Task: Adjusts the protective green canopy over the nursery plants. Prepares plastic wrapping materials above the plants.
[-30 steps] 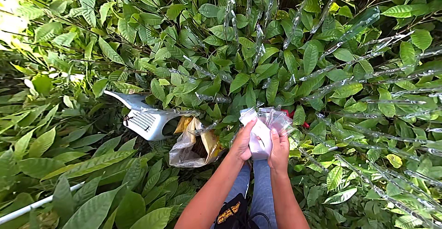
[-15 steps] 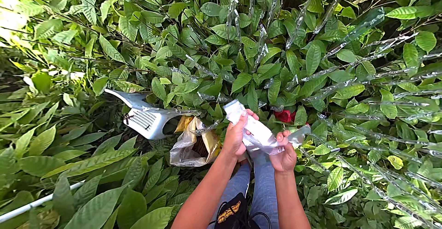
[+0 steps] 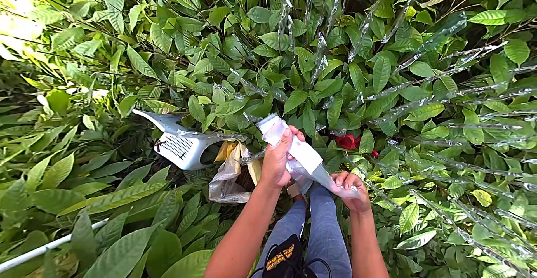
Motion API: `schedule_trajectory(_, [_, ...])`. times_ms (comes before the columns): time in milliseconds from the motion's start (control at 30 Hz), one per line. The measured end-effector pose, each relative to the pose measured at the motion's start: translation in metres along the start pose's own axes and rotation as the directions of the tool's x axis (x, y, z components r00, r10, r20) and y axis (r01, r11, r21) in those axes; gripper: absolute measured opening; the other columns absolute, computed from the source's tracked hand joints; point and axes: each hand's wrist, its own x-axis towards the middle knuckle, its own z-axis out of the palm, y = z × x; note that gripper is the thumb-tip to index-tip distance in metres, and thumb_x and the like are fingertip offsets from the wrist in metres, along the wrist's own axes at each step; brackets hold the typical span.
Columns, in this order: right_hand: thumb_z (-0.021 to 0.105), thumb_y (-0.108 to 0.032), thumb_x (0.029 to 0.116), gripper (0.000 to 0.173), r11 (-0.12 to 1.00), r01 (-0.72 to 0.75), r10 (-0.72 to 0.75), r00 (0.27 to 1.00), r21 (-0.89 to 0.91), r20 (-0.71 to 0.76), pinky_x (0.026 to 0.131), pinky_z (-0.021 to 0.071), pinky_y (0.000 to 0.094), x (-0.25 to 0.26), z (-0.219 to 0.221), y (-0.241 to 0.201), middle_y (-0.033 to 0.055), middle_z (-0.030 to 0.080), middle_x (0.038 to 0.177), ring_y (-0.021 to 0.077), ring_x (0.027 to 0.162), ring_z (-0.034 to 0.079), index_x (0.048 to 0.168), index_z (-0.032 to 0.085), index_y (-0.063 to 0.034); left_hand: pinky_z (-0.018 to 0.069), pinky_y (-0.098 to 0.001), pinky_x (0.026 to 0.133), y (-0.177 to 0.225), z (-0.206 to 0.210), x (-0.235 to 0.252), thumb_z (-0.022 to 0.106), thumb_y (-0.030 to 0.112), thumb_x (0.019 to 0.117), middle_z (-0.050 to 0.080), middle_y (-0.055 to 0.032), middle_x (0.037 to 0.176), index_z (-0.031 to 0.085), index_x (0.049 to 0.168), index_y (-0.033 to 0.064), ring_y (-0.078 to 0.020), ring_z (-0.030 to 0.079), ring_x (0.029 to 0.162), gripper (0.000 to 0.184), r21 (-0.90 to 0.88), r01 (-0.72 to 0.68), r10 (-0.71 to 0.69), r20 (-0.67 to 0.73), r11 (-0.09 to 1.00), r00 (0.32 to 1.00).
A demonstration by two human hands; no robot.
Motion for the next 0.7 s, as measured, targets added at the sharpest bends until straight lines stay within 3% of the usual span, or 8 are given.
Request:
schedule_trajectory(67, [0.066,-0.036,0.0966,0.024,0.992,-0.098,0.1,0.995,-0.082,0.027,0.097,0.0527,0.0279,-0.009,-0.011,-0.019,-0.003,0.072,0.115,0.0088,0.11,0.066,0.112,0.076,-0.0199,0.0556,-0.017,0.055,0.005,-0.002,-0.003,0.037,0.011,0.1087,0.07,-0.0027,0.083,0.063,0.099,0.0083,-0.0038,0.063,0.059,0.028,0.08,-0.04,0.034,0.076,0.996,0.997])
schedule_trajectory(133, [0.056,-0.054,0.0984,0.041,0.961,-0.145,0.161,0.986,-0.237,0.047,0.099,0.0515,0.0278,-0.008,-0.022,-0.043,-0.0046,0.072,0.12,0.0088,0.115,0.064,0.116,0.076,-0.0225,0.0563,-0.0171,0.059,0.012,-0.005,-0.005,0.045,0.015,0.1073,0.07,-0.0006,0.083,0.065,0.096,0.0113,-0.0036,0.066,0.065,0.023,0.185,-0.107,0.07,0.196,0.977,0.978])
schedule_trajectory(267, [0.035,-0.08,0.0937,0.074,0.755,-0.139,0.039,0.985,-0.641,-0.166,0.104,0.051,0.0337,0.039,-0.012,-0.074,-0.0025,0.07,0.125,0.0135,0.122,0.062,0.11,0.076,-0.0205,0.0578,-0.0192,0.068,0.023,-0.008,-0.008,0.058,0.027,0.104,0.072,0.0017,0.087,0.068,0.097,0.0157,-0.0044,0.068,0.076,0.017,0.289,-0.175,0.047,0.401,0.941,0.915])
schedule_trajectory(400, [0.045,-0.085,0.0861,0.085,0.737,-0.121,0.059,0.992,-0.665,-0.115,0.099,0.0554,0.0373,0.091,0.042,-0.045,0.0025,0.07,0.122,0.0162,0.116,0.066,0.119,0.062,-0.0081,0.0579,-0.0206,0.068,0.016,-0.004,-0.014,0.049,0.013,0.105,0.072,0.0006,0.087,0.066,0.1,0.0078,-0.0055,0.068,0.076,0.019,0.33,-0.112,-0.015,0.36,0.937,0.933])
schedule_trajectory(467, [0.056,-0.077,0.0872,0.081,0.761,-0.176,0.154,0.984,-0.624,-0.089,0.09,0.057,0.0279,0.095,0.074,-0.019,-0.0017,0.068,0.112,0.0053,0.104,0.066,0.118,0.055,-0.0016,0.0595,-0.0239,0.072,0.011,-0.003,-0.017,0.047,0.007,0.1039,0.072,-0.0002,0.085,0.064,0.103,0.0041,-0.0076,0.069,0.077,0.017,0.353,-0.056,-0.036,0.249,0.934,0.968])
schedule_trajectory(533, [0.065,-0.046,0.0966,0.056,0.776,-0.243,0.174,0.969,-0.582,-0.174,0.084,0.0569,0.0244,0.086,0.093,0.002,0.0,0.065,0.102,0.0018,0.093,0.065,0.116,0.052,0.0054,0.0602,-0.0257,0.073,0.006,-0.005,-0.018,0.047,0.005,0.104,0.071,-0.003,0.085,0.062,0.107,0.0002,-0.01,0.07,0.077,0.015,0.345,-0.002,-0.052,0.149,0.939,0.988])
schedule_trajectory(600, [0.058,-0.018,0.1006,0.021,0.792,-0.263,0.098,0.945,-0.55,-0.311,0.081,0.0572,0.0242,0.076,0.1,0.02,-0.0006,0.065,0.092,0.0021,0.085,0.065,0.104,0.056,0.0023,0.0589,-0.0232,0.068,0.003,-0.01,-0.016,0.046,0.005,0.1057,0.073,-0.0055,0.088,0.061,0.112,-0.0018,-0.0097,0.07,0.076,0.017,0.314,0.05,-0.082,0.089,0.948,0.993])
schedule_trajectory(700, [0.048,-0.008,0.1038,0.014,0.814,-0.243,-0.011,0.902,-0.528,-0.431,0.079,0.0572,0.0242,0.065,0.103,0.036,-0.0026,0.064,0.085,0.0021,0.08,0.064,0.095,0.057,-0.0028,0.0588,-0.0209,0.065,-0.003,-0.018,-0.016,0.038,0.01,0.1092,0.074,-0.0083,0.095,0.056,0.118,-0.0018,-0.0088,0.071,0.073,0.024,0.201,0.149,-0.163,0.053,0.968,0.985])
